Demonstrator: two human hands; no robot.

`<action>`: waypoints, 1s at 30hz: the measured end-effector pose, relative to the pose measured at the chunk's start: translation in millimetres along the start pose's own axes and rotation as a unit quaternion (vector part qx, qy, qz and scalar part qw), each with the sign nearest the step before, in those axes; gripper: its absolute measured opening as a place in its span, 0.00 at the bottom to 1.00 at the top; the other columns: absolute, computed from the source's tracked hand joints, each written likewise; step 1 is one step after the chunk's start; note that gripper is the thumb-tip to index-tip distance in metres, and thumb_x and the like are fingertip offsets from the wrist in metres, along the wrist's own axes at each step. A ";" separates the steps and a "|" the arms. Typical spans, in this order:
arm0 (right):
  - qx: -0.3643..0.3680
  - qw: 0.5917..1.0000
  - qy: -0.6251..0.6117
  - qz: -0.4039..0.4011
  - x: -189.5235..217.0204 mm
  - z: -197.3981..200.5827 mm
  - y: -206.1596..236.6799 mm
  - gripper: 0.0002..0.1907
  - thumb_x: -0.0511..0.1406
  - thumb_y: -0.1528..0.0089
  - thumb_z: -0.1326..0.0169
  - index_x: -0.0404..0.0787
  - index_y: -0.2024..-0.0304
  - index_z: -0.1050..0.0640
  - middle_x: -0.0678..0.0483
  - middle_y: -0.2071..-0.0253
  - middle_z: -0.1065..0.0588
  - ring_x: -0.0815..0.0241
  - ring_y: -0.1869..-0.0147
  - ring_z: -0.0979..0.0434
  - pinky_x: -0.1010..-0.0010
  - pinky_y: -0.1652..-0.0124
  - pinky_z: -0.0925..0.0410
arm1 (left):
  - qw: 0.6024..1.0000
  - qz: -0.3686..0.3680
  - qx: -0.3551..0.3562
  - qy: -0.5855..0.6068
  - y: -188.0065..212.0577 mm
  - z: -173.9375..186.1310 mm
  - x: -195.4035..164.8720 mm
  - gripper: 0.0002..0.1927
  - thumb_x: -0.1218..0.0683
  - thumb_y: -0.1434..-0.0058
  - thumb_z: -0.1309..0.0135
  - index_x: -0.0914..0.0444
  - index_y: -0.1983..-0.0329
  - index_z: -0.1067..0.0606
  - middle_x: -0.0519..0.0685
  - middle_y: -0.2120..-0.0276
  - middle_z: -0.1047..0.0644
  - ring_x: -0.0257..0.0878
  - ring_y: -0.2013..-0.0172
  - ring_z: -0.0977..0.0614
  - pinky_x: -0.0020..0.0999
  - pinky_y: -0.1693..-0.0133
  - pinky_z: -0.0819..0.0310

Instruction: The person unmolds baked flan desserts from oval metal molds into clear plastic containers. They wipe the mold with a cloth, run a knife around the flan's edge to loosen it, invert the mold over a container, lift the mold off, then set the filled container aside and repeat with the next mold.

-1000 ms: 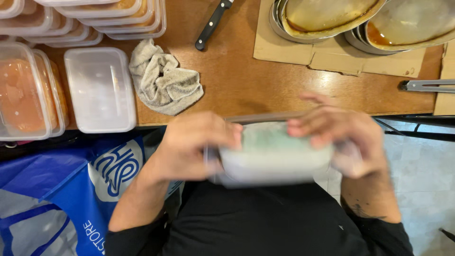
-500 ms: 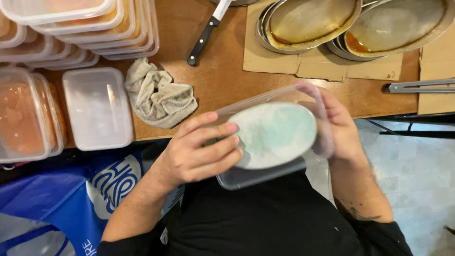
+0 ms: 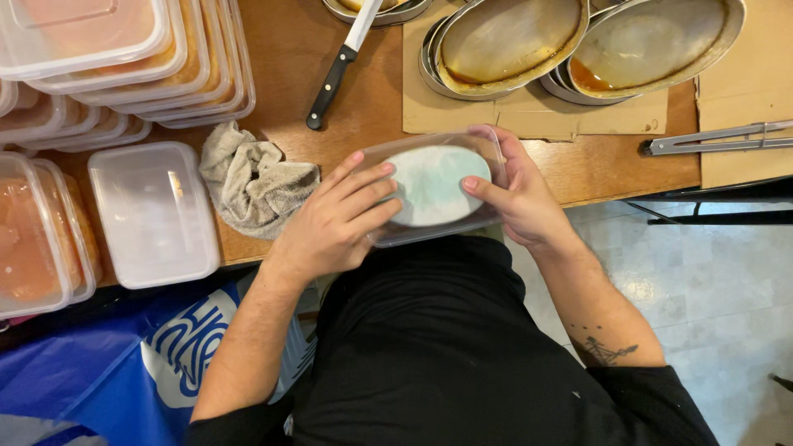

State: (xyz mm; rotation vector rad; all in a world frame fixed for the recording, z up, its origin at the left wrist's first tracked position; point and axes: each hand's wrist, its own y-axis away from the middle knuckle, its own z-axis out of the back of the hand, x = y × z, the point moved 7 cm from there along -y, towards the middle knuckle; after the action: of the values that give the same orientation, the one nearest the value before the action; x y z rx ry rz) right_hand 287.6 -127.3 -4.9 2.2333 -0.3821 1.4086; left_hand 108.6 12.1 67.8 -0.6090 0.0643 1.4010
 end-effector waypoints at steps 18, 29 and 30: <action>0.014 0.747 0.626 0.224 68.8 -63.4 11.2 0.10 0.27 0.47 0.42 0.36 0.63 0.26 0.45 0.61 0.30 0.43 0.52 0.27 0.55 0.54 0.31 | 0.994 0.042 -0.031 0.099 3.0 -10.3 7.8 0.34 0.37 0.50 0.31 0.60 0.46 0.23 0.54 0.45 0.25 0.55 0.33 0.31 0.61 0.29 0.46; 0.104 0.614 0.731 0.280 61.2 -108.3 6.7 0.04 0.29 0.52 0.44 0.40 0.74 0.23 0.48 0.63 0.28 0.45 0.55 0.28 0.54 0.52 0.36 | 0.969 0.186 -0.160 -0.017 45.1 24.5 33.7 0.34 0.36 0.42 0.38 0.59 0.38 0.23 0.57 0.38 0.29 0.60 0.29 0.35 0.64 0.26 0.53; 0.104 0.613 0.735 0.270 62.9 -108.2 5.5 0.05 0.29 0.50 0.44 0.40 0.71 0.23 0.48 0.63 0.29 0.46 0.54 0.29 0.54 0.51 0.36 | 0.965 0.206 -0.161 -0.027 49.2 24.9 38.0 0.33 0.37 0.41 0.38 0.59 0.37 0.23 0.57 0.38 0.29 0.60 0.28 0.36 0.64 0.26 0.54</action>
State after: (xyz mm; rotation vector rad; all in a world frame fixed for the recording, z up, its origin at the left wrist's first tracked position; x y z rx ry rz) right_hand 229.1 -74.4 92.4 0.3354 -0.2464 3.0669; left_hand 62.4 59.3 56.2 -0.8602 -0.0873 1.8498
